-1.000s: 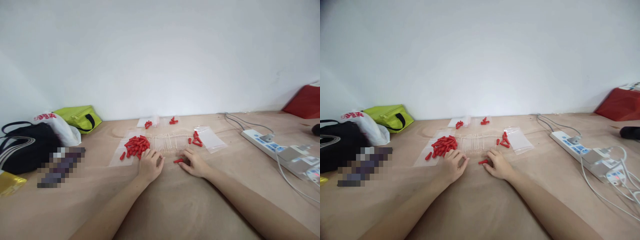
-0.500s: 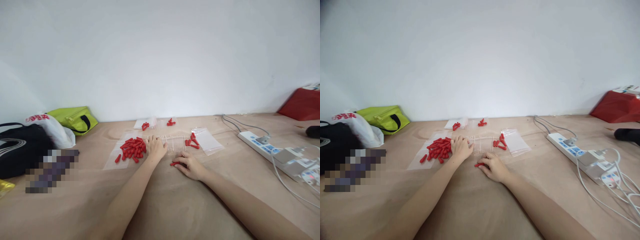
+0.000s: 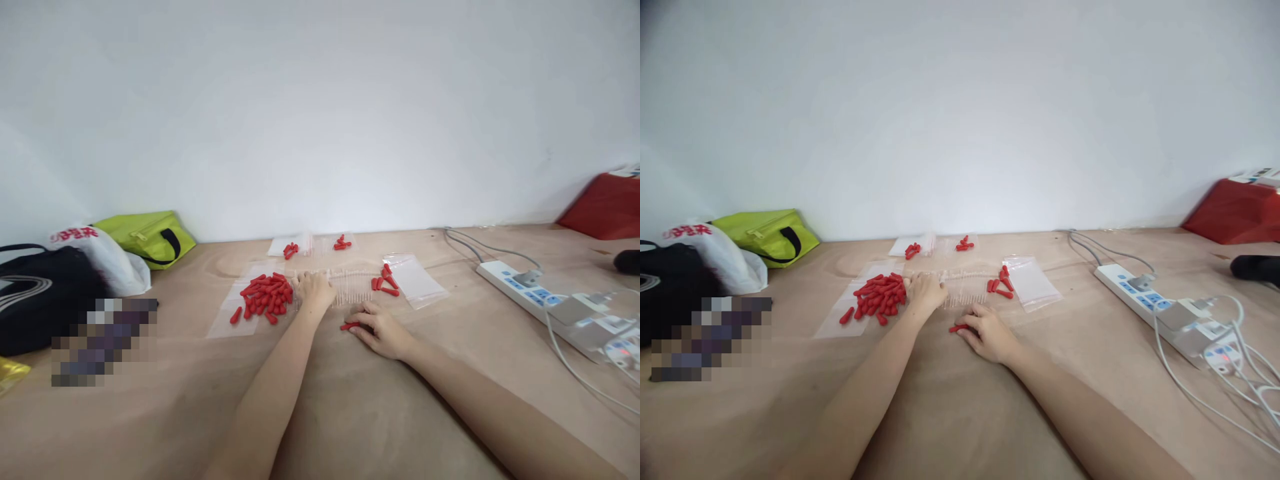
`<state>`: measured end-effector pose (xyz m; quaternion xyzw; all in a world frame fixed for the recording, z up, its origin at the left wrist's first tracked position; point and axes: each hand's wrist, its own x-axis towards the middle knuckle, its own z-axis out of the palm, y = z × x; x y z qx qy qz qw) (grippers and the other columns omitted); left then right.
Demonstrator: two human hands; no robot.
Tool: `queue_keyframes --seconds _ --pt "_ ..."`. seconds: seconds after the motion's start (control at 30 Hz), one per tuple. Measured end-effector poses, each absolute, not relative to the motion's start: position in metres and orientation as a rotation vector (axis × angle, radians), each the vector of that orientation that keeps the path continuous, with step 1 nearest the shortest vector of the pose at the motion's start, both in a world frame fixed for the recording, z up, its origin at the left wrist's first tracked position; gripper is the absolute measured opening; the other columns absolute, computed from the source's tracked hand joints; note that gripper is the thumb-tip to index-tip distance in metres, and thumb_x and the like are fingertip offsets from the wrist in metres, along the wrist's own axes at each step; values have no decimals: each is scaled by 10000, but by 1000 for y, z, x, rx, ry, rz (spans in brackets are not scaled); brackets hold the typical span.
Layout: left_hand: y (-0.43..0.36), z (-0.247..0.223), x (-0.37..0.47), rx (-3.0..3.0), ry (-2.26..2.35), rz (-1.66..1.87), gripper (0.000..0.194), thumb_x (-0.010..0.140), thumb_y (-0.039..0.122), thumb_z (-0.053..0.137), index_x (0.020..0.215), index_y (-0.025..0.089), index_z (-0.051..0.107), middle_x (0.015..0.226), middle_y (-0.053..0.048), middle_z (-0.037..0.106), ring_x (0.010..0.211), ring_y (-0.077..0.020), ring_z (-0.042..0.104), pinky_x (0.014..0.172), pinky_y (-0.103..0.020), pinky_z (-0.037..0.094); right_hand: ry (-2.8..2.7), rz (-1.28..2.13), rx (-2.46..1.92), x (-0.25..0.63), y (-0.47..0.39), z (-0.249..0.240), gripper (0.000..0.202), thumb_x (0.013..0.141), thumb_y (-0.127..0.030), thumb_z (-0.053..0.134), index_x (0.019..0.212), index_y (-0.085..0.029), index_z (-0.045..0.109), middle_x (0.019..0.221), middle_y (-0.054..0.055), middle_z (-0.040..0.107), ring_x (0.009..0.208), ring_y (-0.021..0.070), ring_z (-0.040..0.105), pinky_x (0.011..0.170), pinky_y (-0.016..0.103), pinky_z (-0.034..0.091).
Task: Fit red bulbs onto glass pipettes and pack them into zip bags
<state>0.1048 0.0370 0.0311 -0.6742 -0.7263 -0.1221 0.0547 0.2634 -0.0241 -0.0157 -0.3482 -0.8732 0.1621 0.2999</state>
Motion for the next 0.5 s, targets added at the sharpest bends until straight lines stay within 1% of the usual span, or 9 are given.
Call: queue_keyframes --seconds 0.1,0.17,0.2,0.27,0.33,0.43,0.5 --pt "22 39 97 -2151 -2092 -445 192 779 233 471 816 122 623 904 -149 608 934 -291 516 797 -420 360 -2314 455 -915 263 -25 -16 181 824 -228 495 962 -217 612 904 60 570 865 169 535 769 322 440" --pt "6 41 86 -2278 -1970 -503 161 814 228 445 821 150 586 891 -94 599 900 -226 529 786 -346 392 -2296 483 -903 263 -25 -15 173 827 -212 484 952 -210 604 913 61 567 857 161 539 772 313 445" --pt "-3 40 78 -2369 -1888 -539 148 831 224 430 819 163 564 868 -65 592 852 -190 540 757 -304 411 -2281 496 -898 263 -26 -15 171 832 -201 471 946 -206 598 913 61 565 849 156 541 770 307 448" --pt "-21 33 61 -2601 -1622 -776 141 846 194 399 788 160 523 806 -53 568 752 -168 545 684 -282 434 -2231 510 -898 263 -26 -15 165 839 -181 445 931 -198 581 907 61 562 835 149 543 756 295 454" --pt "-36 22 44 -2749 -1447 -946 121 853 197 396 801 170 501 775 -33 548 700 -146 545 640 -256 446 -2157 509 -918 262 -27 -15 148 840 -166 431 909 -187 561 886 60 562 820 148 544 737 289 458" --pt "-46 5 28 -2760 -1355 -1162 129 867 200 380 828 178 501 796 -35 565 744 -143 561 676 -255 460 -2048 494 -973 259 -28 -15 131 831 -159 435 910 -179 538 831 54 567 780 154 544 699 291 465" --pt "-46 -2 24 -2810 -1337 -1173 141 870 190 376 881 180 517 823 -40 588 768 -144 573 691 -259 466 -2026 476 -988 257 -30 -15 189 831 -161 435 997 -178 524 843 60 571 774 160 544 694 303 468"
